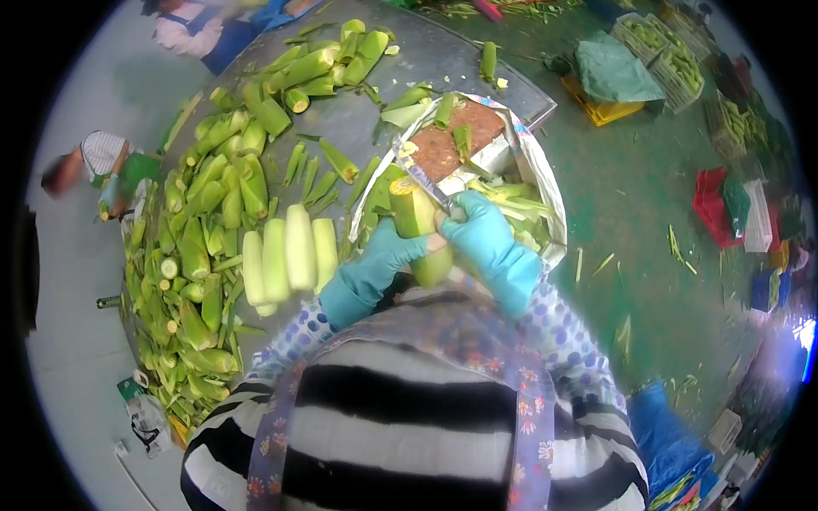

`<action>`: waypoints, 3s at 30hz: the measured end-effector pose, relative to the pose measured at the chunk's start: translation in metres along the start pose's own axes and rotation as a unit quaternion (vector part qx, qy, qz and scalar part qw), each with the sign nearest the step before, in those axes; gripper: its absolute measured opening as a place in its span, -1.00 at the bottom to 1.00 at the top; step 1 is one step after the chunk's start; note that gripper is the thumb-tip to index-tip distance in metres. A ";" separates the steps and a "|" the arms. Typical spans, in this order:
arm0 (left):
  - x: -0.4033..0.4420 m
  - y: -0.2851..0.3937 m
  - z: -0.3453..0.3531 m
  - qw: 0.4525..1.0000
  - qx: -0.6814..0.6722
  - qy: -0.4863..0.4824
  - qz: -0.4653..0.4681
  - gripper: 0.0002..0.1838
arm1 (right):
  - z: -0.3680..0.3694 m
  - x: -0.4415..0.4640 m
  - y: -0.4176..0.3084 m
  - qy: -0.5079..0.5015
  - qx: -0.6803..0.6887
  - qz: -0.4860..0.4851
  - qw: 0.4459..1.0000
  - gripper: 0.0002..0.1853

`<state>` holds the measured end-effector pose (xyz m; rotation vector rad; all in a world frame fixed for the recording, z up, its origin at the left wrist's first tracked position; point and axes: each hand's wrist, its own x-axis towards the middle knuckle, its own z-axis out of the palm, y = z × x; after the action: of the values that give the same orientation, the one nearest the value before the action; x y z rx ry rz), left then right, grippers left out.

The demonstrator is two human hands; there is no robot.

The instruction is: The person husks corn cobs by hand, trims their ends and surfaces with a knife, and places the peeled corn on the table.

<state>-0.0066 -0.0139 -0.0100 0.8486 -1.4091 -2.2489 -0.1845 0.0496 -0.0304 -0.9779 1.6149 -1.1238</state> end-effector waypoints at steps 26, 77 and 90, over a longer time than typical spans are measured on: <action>0.008 -0.013 -0.027 0.966 -0.173 0.187 0.051 -0.44 | -0.067 0.007 0.048 0.158 0.427 -0.004 0.891 -0.94; 0.013 0.005 -0.012 0.992 0.000 0.105 0.067 -0.53 | -0.019 0.005 -0.009 -0.025 0.340 0.092 0.936 -0.87; -0.014 0.034 -0.021 0.940 -0.104 0.318 0.067 -0.29 | -0.074 0.019 0.023 -0.040 0.215 -0.023 0.976 -0.41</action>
<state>0.0169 -0.0353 0.0177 1.2154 -0.8789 -1.7417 -0.2628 0.0558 -0.0440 -0.7649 1.2175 -1.3758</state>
